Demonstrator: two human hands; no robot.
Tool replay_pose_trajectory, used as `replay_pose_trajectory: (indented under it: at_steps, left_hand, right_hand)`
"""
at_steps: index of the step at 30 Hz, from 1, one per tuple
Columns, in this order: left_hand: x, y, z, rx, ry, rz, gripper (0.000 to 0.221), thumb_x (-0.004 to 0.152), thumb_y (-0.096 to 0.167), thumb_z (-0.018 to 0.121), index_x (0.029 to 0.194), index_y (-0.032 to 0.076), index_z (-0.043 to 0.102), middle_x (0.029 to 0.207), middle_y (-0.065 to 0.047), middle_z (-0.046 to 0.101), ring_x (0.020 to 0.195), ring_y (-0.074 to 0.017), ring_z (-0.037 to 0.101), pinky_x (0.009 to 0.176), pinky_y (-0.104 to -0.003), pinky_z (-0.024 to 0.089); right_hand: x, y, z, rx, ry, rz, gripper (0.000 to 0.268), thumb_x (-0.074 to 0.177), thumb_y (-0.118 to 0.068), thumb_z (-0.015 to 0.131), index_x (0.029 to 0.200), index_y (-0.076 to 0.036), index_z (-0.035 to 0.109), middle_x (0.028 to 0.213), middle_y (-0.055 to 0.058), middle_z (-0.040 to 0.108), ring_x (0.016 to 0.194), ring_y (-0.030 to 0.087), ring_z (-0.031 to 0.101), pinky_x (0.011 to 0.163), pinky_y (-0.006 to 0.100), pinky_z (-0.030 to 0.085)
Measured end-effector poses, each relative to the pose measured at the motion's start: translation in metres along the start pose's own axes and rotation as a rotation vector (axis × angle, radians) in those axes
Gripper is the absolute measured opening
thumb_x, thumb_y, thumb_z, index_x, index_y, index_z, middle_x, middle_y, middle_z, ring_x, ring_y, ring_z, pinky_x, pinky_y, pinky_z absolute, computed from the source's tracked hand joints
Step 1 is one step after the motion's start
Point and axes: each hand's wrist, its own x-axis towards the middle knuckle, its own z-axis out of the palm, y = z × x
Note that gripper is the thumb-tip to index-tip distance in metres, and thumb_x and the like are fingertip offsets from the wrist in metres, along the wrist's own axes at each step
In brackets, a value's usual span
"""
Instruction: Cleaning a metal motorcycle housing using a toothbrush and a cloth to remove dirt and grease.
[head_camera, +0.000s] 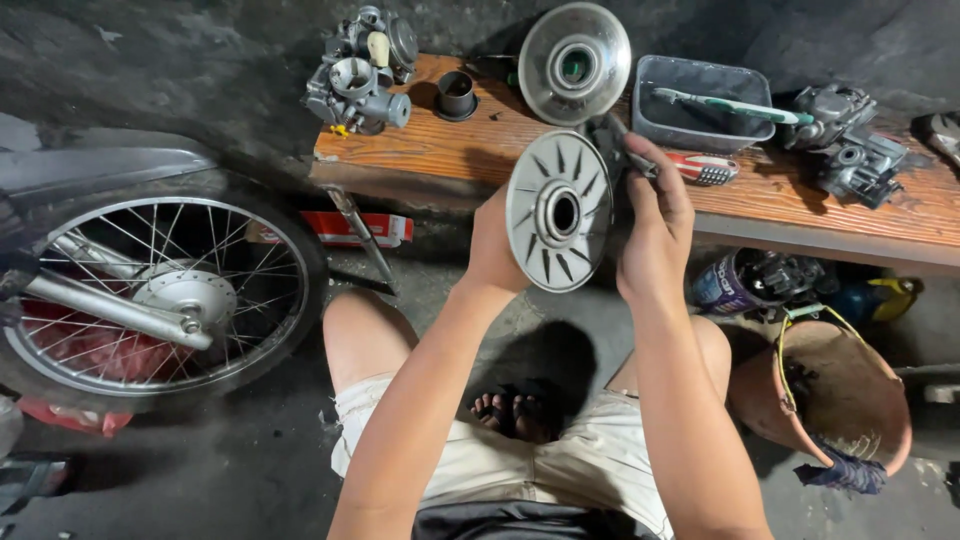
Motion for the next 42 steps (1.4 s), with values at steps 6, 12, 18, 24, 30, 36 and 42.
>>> replay_pose_trajectory:
  at_steps: [6,12,18,24,30,36,42]
  left_hand:
    - [-0.002,-0.010,0.010,0.087,-0.060,0.006,0.058,0.085,0.017,0.063,0.140,0.003,0.049,0.100,-0.021,0.073,0.099,-0.0479,0.070,0.083,-0.062,0.057]
    - [0.011,-0.002,0.014,0.377,-0.338,-0.004,0.088,0.066,0.018,0.084,0.142,0.013,0.041,0.099,-0.011,0.075,0.093,-0.0408,0.074,0.080,-0.055,0.060]
    - [0.010,0.011,0.015,0.439,-0.299,0.037,0.072,0.071,0.002,0.078,0.137,0.005,0.049,0.095,-0.014,0.072,0.081,-0.0421,0.075,0.069,-0.050,0.060]
    - [0.007,0.018,-0.058,-0.304,-0.232,0.148,0.064,0.079,0.027,0.082,0.135,0.011,0.058,0.120,-0.018,0.062,0.107,-0.0437,0.066,0.087,-0.056,0.058]
    - [0.006,-0.022,-0.017,-0.604,-0.093,0.139,0.072,0.100,0.042,0.073,0.157,0.013,0.040,0.146,-0.027,0.050,0.140,-0.0496,0.048,0.117,-0.060,0.041]
    - [0.005,-0.028,-0.008,-0.666,0.004,0.024,0.037,0.106,0.022,0.062,0.142,0.013,0.061,0.127,-0.016,0.073,0.127,-0.0288,0.064,0.109,-0.050,0.051]
    - [0.009,-0.026,0.010,-0.619,0.419,-0.123,0.013,0.103,0.020,0.061,0.111,0.013,0.068,0.083,-0.014,0.074,0.058,-0.0265,0.075,0.040,-0.034,0.059]
  right_hand:
    - [-0.009,-0.005,-0.012,0.059,-0.443,-0.109,0.098,0.091,-0.056,0.065,0.166,-0.013,0.019,0.173,0.011,0.018,0.157,0.027,0.026,0.129,0.051,0.028]
    - [-0.007,0.017,-0.031,0.158,-0.645,-0.035,0.143,0.062,-0.054,0.088,0.170,-0.018,0.001,0.176,0.006,0.002,0.160,0.028,0.016,0.131,0.051,0.023]
    - [-0.012,0.009,-0.019,0.378,-0.564,0.120,0.143,0.055,-0.055,0.081,0.168,-0.016,0.003,0.172,0.014,0.025,0.156,0.027,0.032,0.130,0.047,0.030]
    - [-0.007,0.025,-0.037,0.863,-0.349,0.217,0.097,0.078,-0.054,0.062,0.160,-0.009,0.037,0.175,0.015,0.021,0.154,0.033,0.034,0.126,0.049,0.033]
    - [-0.001,0.024,-0.040,1.302,-0.419,0.468,0.104,0.079,-0.052,0.072,0.163,-0.009,0.030,0.170,0.022,0.025,0.141,0.052,0.041,0.103,0.073,0.044]
    - [-0.006,0.020,-0.035,1.333,-0.423,0.536,0.102,0.080,-0.053,0.071,0.164,-0.016,0.027,0.172,0.021,0.020,0.142,0.056,0.037,0.103,0.078,0.040]
    - [-0.007,0.020,-0.022,1.379,-0.459,0.623,0.101,0.081,-0.053,0.069,0.165,-0.023,0.022,0.173,0.020,0.014,0.144,0.060,0.032,0.103,0.083,0.035]
